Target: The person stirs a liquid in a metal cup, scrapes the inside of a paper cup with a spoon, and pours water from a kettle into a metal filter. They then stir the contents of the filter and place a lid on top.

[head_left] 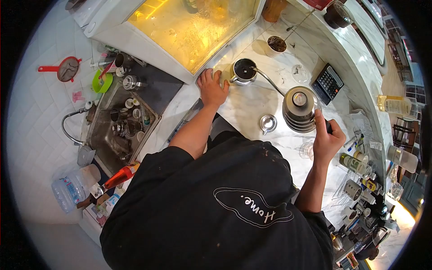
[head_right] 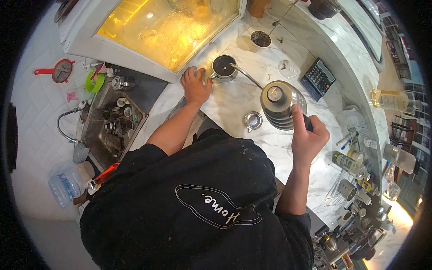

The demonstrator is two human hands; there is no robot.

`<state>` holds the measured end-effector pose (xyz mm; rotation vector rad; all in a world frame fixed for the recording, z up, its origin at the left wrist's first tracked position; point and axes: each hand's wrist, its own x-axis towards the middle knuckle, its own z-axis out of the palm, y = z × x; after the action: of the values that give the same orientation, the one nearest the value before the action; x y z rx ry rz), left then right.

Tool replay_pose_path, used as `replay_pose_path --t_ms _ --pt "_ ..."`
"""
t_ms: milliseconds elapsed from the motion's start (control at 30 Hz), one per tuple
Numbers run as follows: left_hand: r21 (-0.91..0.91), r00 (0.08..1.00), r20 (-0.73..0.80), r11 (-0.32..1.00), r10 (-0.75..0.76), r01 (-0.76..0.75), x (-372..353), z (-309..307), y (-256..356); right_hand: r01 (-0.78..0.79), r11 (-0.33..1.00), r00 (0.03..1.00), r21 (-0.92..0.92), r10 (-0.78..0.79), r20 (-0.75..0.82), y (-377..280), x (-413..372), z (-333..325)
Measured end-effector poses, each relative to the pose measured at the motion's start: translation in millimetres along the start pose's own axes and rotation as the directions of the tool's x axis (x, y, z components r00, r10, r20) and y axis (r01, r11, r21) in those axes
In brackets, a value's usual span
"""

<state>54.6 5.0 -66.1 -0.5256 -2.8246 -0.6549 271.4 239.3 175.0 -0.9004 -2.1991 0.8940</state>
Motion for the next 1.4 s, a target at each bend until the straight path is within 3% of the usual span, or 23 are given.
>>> replay_pose_path --t_ms 267,700,1100,1400 --pt "-0.004 1.0 0.001 1.0 0.007 -0.007 0 -1 0 0.021 0.995 1.0 -0.094 -0.021 0.004 5 -2 -9" --pt "0.004 1.0 -0.002 1.0 0.001 -0.001 0 0 0 -0.033 0.998 0.999 0.052 0.032 0.019 4 -14 15" --pt "0.01 1.0 0.016 1.0 -0.016 0.016 0 -4 2 -0.015 0.997 1.0 -0.072 0.016 0.004 -4 -7 0" --pt "0.002 1.0 0.017 1.0 -0.013 0.013 0 -1 1 -0.013 0.999 1.0 -0.038 0.013 0.012 -3 -13 -6"
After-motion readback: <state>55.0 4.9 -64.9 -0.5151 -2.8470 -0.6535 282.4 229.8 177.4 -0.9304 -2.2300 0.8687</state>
